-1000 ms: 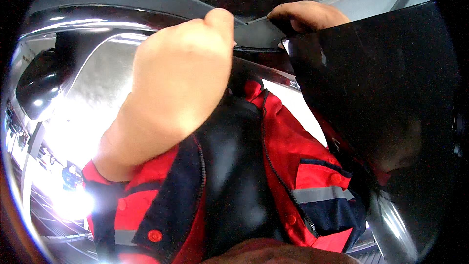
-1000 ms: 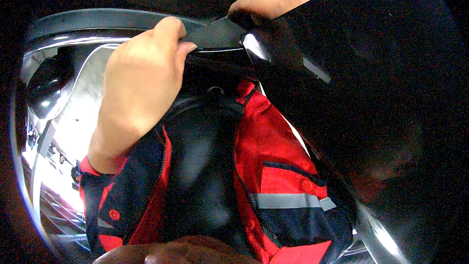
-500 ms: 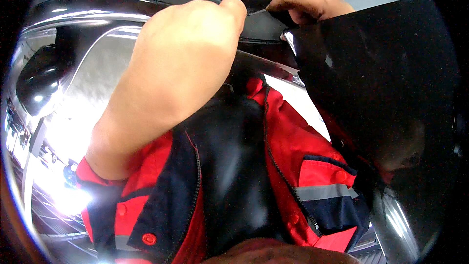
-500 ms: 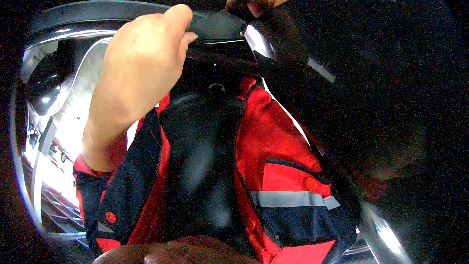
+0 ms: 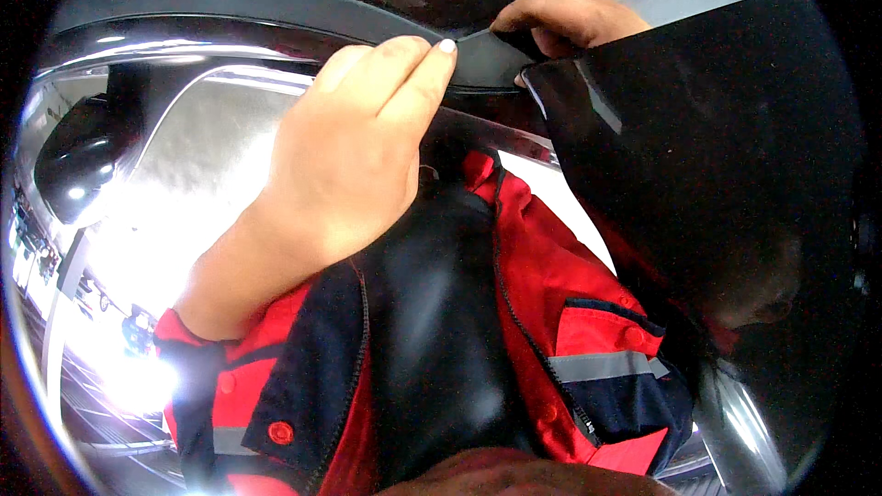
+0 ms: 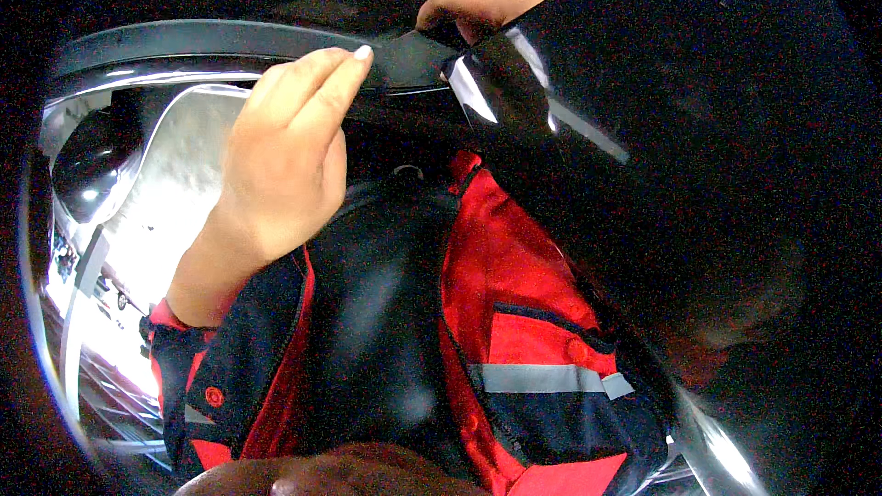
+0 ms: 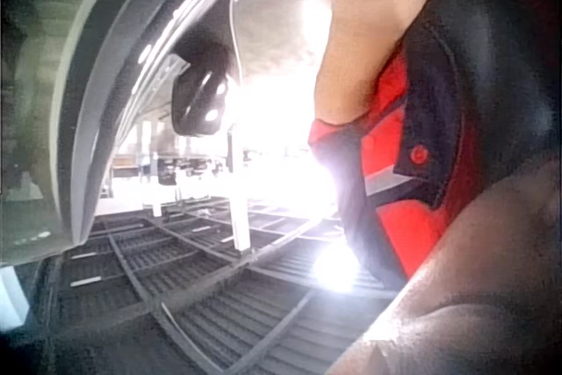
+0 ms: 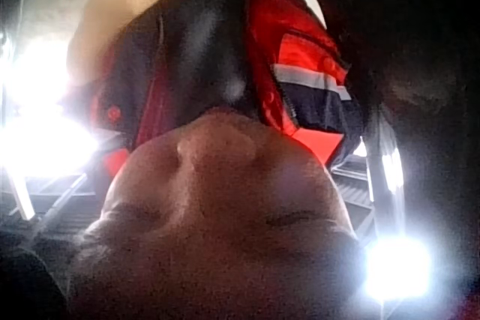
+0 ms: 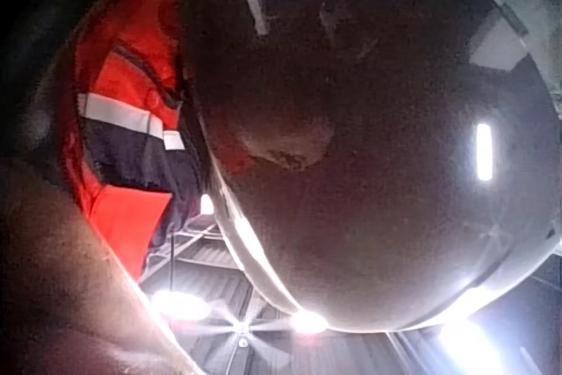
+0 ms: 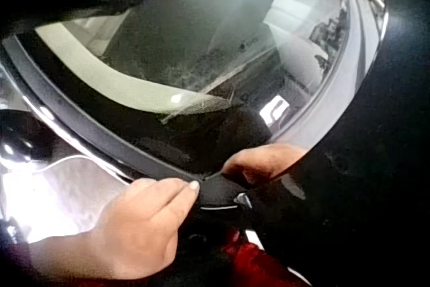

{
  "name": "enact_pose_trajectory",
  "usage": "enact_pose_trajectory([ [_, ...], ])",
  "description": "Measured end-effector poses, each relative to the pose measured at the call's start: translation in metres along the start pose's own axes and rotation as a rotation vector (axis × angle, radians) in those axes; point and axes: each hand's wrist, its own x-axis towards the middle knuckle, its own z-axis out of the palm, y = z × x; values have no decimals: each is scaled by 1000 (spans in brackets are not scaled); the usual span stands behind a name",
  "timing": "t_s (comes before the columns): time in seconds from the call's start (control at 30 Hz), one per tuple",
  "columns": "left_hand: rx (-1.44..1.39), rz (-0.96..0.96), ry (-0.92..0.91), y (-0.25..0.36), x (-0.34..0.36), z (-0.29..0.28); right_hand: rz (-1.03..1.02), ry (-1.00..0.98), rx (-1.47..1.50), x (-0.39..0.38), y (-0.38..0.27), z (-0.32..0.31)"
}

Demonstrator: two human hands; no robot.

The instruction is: The person holds a plastic cowl vent panel, carries it to a car, and fits it into place at the base of the windshield before handling a yellow container.

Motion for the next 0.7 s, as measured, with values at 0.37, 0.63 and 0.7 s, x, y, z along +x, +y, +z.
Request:
enact_pose_trajectory([
  [0.37, 163, 148, 218, -6, -16, 31, 257, 6, 384, -5, -31, 2],
  [0.63, -21, 155, 81, -20, -32, 3, 98, 121, 172, -27, 3, 21],
  [0.7, -15, 167, 199, -31, -48, -2, 253, 230, 94, -53, 7, 30],
])
